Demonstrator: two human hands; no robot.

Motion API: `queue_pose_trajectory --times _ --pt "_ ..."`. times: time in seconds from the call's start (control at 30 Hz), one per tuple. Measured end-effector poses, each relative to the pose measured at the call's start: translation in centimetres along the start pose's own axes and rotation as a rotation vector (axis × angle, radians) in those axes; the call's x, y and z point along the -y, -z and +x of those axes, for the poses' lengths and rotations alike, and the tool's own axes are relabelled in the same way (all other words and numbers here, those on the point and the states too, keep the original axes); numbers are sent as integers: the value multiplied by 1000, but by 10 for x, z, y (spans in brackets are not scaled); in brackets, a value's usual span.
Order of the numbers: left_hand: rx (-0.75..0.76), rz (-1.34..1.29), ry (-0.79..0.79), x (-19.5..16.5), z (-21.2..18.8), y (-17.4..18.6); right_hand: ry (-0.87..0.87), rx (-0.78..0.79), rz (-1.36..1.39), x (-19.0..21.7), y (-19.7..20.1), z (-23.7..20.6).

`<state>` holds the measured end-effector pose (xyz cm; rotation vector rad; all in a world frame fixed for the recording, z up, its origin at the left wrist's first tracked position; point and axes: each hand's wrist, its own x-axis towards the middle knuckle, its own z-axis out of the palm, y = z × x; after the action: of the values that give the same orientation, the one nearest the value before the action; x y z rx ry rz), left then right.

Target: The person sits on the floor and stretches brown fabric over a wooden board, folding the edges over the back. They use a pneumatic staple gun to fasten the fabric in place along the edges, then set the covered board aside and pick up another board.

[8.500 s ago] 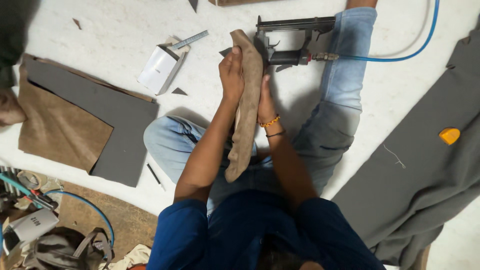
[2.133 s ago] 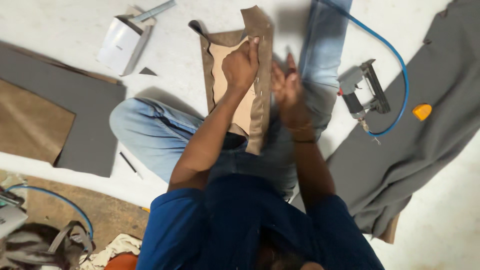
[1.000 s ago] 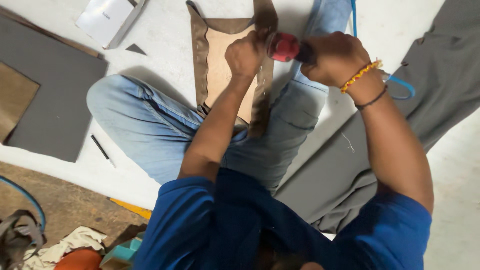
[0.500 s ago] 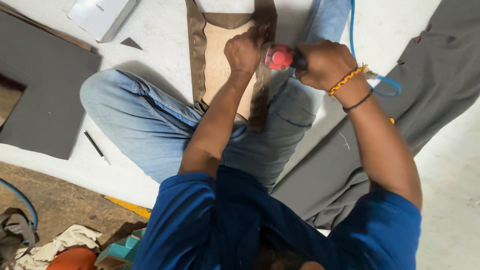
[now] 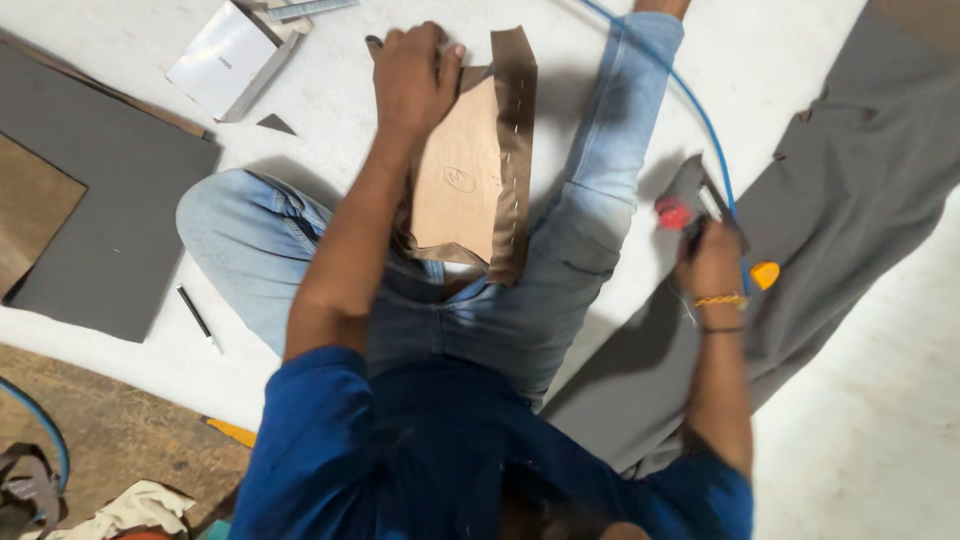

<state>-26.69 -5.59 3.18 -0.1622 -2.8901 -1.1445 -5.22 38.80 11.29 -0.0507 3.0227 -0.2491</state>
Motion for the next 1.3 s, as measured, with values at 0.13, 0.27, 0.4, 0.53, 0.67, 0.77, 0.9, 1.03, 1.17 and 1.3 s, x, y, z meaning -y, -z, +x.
queue_pose_trajectory --times 0.13,0.27,0.4,0.53,0.67,0.77,0.9,1.03,1.17,1.3 --pt "450 296 -68 0 25 11 -119 -5 -125 19 -63 -42" --pt "844 342 138 -16 35 31 -227 -119 -35 36 -81 -48" --pt "835 147 -128 -24 32 109 -190 -230 17 37 -61 -46" --pt "982 339 -90 -50 -11 186 -391 -352 595 75 -33 -42" --pt "746 390 -179 -84 -82 212 -74 -383 941 173 -34 -25" --pt "534 276 -42 -102 -116 198 -95 13 1430 247 -48 -7" --pt "362 121 125 -118 -141 157 -88 28 1855 295 -63 1" --pt "242 24 206 -135 -161 115 -285 -47 1978 285 -68 8" --pt "211 37 -120 -138 -156 90 -499 -236 2030 255 -63 35" --pt "422 26 -78 -142 -145 76 -554 -525 2025 242 -46 52"
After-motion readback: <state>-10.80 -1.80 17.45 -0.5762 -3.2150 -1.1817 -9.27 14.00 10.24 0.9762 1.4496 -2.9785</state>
